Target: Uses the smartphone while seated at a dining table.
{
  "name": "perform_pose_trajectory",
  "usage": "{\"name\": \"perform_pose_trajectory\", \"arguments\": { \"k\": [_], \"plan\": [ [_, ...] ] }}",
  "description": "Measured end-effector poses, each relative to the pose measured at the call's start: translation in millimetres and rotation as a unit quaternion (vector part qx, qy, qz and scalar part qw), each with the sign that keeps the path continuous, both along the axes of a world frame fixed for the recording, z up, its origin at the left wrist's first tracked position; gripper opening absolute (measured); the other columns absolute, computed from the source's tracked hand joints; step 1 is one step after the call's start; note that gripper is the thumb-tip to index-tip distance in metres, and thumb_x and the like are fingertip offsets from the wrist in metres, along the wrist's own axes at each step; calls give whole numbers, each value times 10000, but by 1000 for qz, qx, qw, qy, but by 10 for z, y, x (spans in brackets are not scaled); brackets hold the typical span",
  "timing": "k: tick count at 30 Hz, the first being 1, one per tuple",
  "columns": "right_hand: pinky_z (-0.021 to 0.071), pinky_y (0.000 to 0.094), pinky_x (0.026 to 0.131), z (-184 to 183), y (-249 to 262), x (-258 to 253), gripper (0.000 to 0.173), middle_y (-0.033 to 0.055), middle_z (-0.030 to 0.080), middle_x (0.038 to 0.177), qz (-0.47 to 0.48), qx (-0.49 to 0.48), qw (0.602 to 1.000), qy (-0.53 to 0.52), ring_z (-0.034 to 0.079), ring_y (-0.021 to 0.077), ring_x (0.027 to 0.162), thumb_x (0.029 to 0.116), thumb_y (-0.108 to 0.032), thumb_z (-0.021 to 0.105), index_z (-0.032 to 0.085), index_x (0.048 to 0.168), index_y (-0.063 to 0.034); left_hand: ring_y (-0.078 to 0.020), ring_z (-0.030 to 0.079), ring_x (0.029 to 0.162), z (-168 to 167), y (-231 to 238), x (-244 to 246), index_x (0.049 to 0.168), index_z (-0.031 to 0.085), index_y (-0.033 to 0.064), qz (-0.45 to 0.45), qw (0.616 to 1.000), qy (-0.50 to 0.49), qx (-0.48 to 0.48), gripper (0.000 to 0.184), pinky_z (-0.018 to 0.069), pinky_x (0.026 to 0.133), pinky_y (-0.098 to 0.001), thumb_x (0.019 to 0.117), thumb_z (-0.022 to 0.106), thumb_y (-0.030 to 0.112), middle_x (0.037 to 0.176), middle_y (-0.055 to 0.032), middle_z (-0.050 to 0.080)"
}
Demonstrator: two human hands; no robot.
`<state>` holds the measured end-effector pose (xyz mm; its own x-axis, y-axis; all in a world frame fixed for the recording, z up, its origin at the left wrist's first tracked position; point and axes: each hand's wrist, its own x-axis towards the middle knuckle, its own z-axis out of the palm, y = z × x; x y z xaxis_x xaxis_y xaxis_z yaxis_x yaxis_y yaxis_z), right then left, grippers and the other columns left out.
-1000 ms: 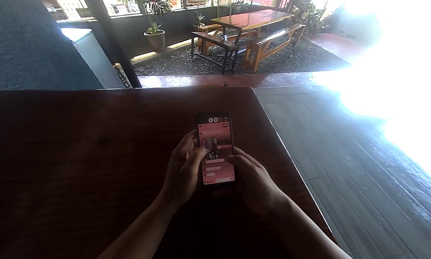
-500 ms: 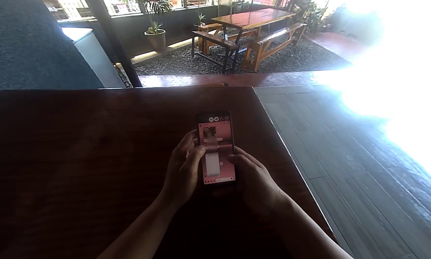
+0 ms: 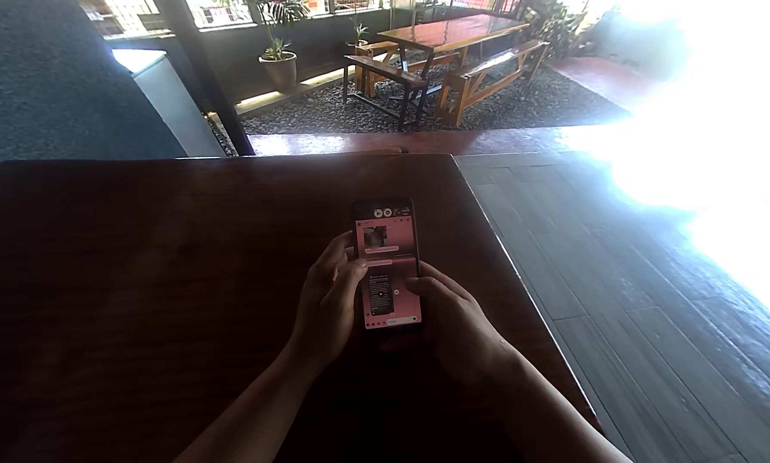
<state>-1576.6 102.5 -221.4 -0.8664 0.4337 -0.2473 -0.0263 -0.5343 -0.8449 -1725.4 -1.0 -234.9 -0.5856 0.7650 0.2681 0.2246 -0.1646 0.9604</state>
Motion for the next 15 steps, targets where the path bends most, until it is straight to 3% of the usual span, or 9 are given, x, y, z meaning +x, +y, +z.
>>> {"name": "perform_pose_trajectory", "arguments": {
  "k": [5,8,15],
  "plan": [
    [640,492,752,7,-16,6,325,235,666,1178,-5,15,1000,1,722,349,972,1036,-68,466,561,1348,-66,-122,658,1122,8,-4,6,1383,588,147,0,1000,-3,-1,427,570,899,-314,1017,371,177,1201,-6,700],
    [649,478,759,22,-24,9,430,220,669,1158,6,35,999,-12,727,338,951,955,49,552,527,1369,-66,-117,663,1103,11,-1,11,1377,589,142,2,1000,-6,0,419,573,880,-296,1018,376,173,1191,-10,703],
    [651,464,773,12,-24,13,539,214,668,1169,21,50,998,-7,728,329,958,891,118,570,507,1389,-77,-153,667,1123,11,1,8,1386,585,141,0,1000,-22,2,422,581,917,-339,1020,377,170,1213,-29,696]
  ]
}}
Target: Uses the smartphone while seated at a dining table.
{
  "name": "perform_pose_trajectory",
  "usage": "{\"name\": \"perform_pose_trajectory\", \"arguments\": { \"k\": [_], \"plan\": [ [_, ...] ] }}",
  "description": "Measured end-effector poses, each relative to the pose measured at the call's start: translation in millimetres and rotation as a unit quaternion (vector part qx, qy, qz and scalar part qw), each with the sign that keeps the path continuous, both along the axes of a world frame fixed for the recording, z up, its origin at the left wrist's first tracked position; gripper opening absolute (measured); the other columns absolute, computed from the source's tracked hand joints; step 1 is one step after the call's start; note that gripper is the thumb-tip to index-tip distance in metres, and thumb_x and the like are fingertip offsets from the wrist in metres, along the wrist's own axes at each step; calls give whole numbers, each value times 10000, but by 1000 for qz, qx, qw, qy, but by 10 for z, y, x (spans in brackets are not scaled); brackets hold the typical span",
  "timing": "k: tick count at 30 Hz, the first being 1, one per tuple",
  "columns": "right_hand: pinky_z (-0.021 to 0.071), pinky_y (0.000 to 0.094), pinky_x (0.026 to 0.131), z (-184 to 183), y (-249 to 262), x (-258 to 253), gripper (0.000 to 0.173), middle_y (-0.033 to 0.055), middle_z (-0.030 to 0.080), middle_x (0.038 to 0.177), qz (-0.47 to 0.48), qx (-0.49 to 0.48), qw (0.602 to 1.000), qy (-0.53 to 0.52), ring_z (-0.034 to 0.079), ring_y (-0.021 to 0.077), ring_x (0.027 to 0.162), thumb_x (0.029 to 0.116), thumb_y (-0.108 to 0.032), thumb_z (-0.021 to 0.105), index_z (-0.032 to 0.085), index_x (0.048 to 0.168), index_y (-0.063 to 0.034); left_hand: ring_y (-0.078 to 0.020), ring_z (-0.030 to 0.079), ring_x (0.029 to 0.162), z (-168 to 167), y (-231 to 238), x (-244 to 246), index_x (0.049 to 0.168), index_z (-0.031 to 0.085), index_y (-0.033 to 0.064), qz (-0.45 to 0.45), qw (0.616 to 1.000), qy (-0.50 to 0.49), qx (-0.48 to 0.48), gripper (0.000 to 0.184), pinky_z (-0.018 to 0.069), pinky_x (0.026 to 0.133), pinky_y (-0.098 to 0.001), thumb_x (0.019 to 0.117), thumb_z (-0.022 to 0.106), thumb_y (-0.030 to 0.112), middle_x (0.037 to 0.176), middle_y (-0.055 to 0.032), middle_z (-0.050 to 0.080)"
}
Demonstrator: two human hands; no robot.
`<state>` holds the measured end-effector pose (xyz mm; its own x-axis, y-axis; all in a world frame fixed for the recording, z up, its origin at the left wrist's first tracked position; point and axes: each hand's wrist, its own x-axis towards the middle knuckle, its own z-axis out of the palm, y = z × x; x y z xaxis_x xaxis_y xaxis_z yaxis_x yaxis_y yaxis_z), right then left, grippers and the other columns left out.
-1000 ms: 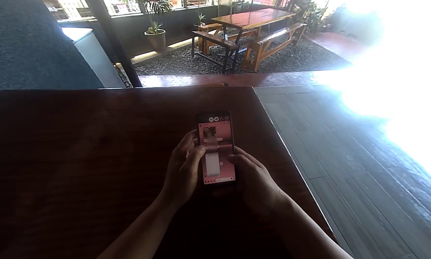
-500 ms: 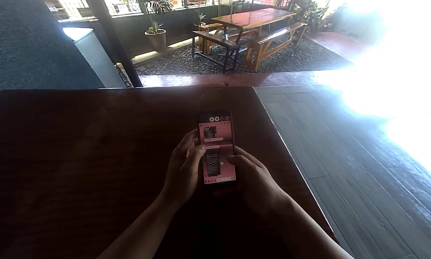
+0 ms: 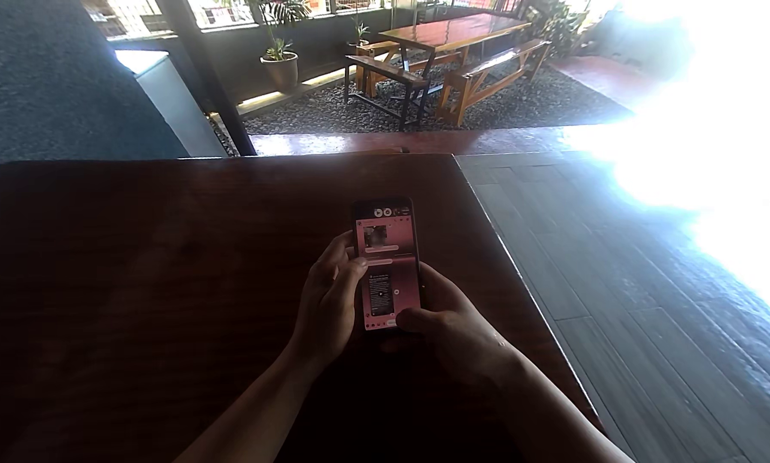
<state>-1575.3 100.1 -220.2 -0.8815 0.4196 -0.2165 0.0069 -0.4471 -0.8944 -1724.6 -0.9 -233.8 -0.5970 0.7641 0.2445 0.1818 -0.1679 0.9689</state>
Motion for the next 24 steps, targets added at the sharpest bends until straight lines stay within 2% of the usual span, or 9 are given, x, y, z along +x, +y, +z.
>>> {"name": "perform_pose_trajectory", "arguments": {
  "k": [24],
  "plan": [
    [656,441,767,-19,13,5,552,203,682,1175,11,22,1000,8,734,315,972,866,105,584,503,1382,-77,-159,656,1157,-33,18,-10,1384,589,141,7,1000,-7,4,432,557,978,-356,1004,385,170,1223,-33,696]
  ]
}}
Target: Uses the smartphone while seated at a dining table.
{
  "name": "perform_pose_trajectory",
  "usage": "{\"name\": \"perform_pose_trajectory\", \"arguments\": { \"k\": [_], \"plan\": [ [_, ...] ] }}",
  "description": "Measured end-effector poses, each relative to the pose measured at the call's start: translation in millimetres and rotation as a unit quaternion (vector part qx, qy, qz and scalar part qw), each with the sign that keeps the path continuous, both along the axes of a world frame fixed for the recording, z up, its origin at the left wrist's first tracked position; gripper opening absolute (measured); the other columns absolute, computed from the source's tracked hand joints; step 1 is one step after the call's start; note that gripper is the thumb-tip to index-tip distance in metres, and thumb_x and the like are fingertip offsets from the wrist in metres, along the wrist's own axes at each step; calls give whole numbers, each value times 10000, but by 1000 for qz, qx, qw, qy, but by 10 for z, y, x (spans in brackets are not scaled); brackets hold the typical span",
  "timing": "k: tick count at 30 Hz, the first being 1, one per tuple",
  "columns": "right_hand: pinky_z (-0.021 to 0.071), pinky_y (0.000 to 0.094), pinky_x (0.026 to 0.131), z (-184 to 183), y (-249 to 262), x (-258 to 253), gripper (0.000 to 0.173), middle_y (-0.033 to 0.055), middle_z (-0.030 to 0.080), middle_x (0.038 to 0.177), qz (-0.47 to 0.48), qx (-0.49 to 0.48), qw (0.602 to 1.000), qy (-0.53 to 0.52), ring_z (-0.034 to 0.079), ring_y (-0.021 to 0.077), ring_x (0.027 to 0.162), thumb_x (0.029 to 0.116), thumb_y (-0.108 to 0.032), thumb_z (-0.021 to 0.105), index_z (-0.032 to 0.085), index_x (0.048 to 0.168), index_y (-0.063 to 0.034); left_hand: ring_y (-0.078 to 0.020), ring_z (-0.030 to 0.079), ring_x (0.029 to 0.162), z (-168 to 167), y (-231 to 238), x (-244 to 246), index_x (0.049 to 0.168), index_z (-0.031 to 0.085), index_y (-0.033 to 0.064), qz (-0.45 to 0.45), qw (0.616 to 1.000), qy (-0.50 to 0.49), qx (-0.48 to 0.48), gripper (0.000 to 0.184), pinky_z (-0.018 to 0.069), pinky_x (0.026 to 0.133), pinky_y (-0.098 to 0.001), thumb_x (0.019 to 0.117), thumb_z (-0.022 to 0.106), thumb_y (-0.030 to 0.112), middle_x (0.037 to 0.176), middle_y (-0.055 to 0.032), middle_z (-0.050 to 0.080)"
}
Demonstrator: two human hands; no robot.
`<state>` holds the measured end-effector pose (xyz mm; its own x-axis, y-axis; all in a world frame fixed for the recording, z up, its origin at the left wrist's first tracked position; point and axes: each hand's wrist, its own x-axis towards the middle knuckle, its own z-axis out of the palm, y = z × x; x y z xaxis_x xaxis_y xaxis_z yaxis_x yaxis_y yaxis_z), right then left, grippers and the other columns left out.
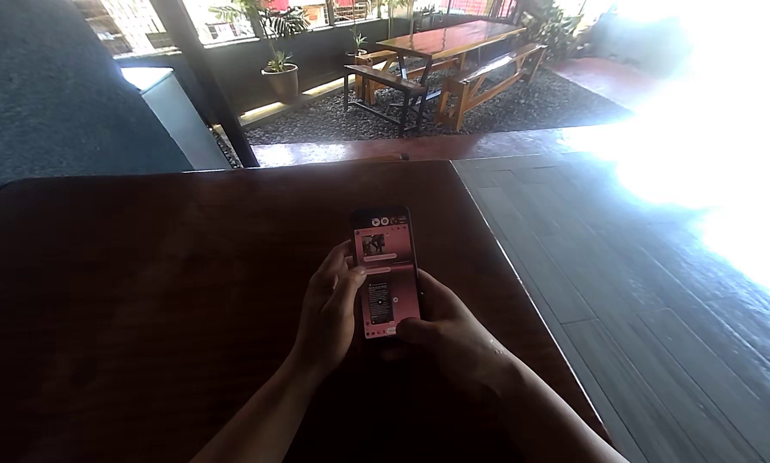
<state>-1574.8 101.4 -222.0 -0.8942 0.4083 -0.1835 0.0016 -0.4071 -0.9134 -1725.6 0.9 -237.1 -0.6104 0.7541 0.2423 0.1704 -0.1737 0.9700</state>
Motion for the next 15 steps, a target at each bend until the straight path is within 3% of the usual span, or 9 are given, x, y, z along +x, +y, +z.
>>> {"name": "perform_pose_trajectory", "arguments": {
  "k": [15],
  "plan": [
    [657,441,773,6,1,-3,569,198,673,1198,6,14,1000,5,728,315,997,868,109,590,487,1394,-81,-170,656,1155,18,-2,6,1377,598,151,0,1000,2,3,418,564,965,-372,1015,392,183,1225,-31,694]
  ]
}}
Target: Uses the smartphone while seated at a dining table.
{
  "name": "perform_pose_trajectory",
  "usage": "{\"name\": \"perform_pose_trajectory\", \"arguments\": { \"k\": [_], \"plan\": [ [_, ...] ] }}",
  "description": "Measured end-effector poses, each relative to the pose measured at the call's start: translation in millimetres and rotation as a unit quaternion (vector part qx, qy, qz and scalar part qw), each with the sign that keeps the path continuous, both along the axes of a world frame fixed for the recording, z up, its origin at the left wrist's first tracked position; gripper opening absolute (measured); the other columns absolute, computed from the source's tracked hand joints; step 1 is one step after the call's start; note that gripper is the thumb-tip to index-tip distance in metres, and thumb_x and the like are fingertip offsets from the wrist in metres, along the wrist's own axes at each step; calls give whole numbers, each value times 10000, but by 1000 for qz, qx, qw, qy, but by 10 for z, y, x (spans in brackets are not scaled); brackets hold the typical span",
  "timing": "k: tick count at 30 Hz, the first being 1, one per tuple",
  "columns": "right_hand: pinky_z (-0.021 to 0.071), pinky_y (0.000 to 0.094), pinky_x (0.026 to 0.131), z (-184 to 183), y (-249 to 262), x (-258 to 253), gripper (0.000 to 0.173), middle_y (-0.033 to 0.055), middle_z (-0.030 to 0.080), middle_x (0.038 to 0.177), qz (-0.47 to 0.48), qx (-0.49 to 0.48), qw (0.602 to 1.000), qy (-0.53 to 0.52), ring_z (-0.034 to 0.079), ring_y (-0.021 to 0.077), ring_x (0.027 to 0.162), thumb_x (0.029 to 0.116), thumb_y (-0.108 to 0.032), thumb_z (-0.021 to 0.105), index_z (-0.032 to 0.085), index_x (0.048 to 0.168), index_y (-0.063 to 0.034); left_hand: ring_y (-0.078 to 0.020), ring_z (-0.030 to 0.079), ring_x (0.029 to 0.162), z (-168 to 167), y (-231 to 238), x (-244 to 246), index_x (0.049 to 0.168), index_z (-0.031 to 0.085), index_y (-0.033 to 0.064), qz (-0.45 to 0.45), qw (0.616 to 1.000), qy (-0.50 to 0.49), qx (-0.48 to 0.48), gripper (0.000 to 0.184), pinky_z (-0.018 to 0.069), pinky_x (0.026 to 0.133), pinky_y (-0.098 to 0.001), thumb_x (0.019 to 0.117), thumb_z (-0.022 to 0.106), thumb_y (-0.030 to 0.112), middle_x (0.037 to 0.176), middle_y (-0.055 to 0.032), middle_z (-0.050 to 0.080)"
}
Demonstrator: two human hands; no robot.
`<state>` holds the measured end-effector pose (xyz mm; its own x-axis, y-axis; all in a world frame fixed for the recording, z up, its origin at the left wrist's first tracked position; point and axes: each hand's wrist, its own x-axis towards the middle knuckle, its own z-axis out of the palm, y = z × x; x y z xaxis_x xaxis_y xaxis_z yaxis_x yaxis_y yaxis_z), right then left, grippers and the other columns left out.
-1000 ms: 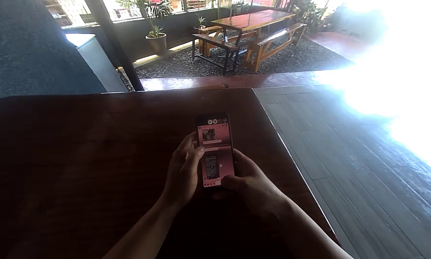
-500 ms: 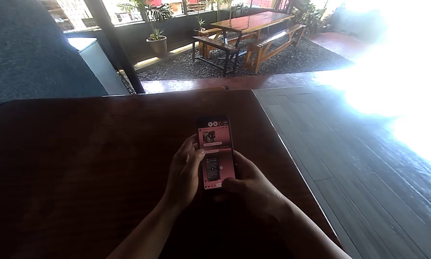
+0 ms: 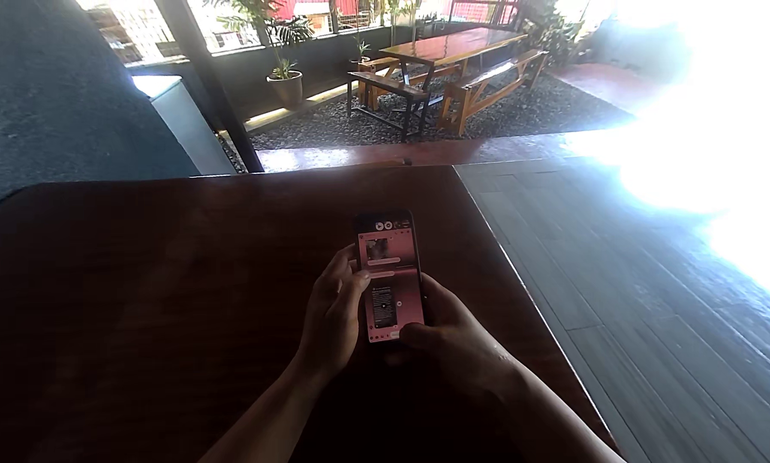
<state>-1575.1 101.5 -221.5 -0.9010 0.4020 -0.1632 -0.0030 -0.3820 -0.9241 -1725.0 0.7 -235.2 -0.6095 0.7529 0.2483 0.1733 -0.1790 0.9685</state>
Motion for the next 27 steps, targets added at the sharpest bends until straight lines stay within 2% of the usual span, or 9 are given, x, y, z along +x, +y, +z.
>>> {"name": "perform_pose_trajectory", "arguments": {
  "k": [17,27],
  "plan": [
    [660,429,743,-2,-10,3,571,201,678,1182,-3,0,1000,6,735,313,964,860,109,594,483,1386,-81,-161,656,1149,4,-5,5,1368,607,163,2,1000,6,-3,414,562,967,-363,1009,401,181,1213,-23,697],
    [663,448,754,26,-6,1,554,187,668,1208,-8,-1,1000,-5,730,311,995,871,103,575,483,1388,-73,-150,658,1144,-6,0,-4,1386,591,156,2,1000,8,-7,426,570,948,-342,1011,391,189,1219,-27,696]
  ]
}}
